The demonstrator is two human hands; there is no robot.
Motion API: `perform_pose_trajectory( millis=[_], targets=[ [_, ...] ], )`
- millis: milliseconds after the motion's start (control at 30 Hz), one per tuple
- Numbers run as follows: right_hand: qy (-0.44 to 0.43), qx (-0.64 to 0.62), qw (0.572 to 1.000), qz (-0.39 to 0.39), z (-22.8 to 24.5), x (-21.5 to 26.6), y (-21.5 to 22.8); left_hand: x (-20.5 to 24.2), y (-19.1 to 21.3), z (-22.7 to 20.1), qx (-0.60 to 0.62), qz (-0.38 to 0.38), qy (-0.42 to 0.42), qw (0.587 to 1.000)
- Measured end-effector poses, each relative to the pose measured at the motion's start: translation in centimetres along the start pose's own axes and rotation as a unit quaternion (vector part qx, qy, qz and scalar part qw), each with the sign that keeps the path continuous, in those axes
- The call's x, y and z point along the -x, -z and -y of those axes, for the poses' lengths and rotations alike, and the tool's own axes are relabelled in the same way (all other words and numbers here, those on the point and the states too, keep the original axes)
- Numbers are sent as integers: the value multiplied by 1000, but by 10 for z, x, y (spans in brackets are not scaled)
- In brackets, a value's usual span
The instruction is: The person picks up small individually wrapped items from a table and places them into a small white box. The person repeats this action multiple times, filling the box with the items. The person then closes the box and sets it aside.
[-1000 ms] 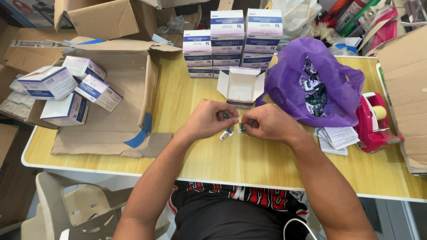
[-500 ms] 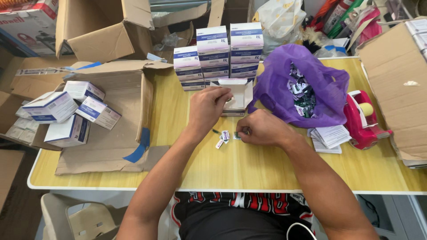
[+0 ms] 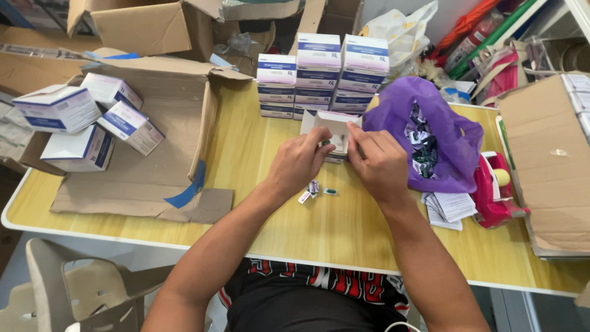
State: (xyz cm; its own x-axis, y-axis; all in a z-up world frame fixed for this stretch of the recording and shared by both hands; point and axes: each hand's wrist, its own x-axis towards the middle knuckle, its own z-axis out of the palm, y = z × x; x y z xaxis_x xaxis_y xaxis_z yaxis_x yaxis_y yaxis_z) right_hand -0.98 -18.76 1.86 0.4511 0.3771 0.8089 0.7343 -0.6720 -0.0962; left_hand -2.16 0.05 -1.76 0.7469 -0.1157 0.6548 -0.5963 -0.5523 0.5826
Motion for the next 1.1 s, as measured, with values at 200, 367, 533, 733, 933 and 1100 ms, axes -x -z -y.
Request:
perform_pose_trajectory(
  millis=[200, 367, 533, 733, 933, 1100],
  targets=[
    [-44, -44, 998, -2, 0, 8, -1, 0, -6, 8, -16, -99, -62, 993],
    [13, -56, 998, -39, 4, 10, 3, -1, -8, 8, -126, -48, -102, 986],
    [21, -60, 997, -44, 10, 6, 7, -1, 10, 0, -118, -45, -98, 987],
    [27, -56, 993, 104, 4, 6, 7, -16, 46, -7, -105, 264, 147, 947],
    [-39, -194, 924, 328, -5, 16, 0, -6, 47, -7, -136, 372, 118, 911],
    [-83, -253, 881, 390, -10, 23, -15, 7, 27, 6, -150, 389, 79, 906]
  ],
)
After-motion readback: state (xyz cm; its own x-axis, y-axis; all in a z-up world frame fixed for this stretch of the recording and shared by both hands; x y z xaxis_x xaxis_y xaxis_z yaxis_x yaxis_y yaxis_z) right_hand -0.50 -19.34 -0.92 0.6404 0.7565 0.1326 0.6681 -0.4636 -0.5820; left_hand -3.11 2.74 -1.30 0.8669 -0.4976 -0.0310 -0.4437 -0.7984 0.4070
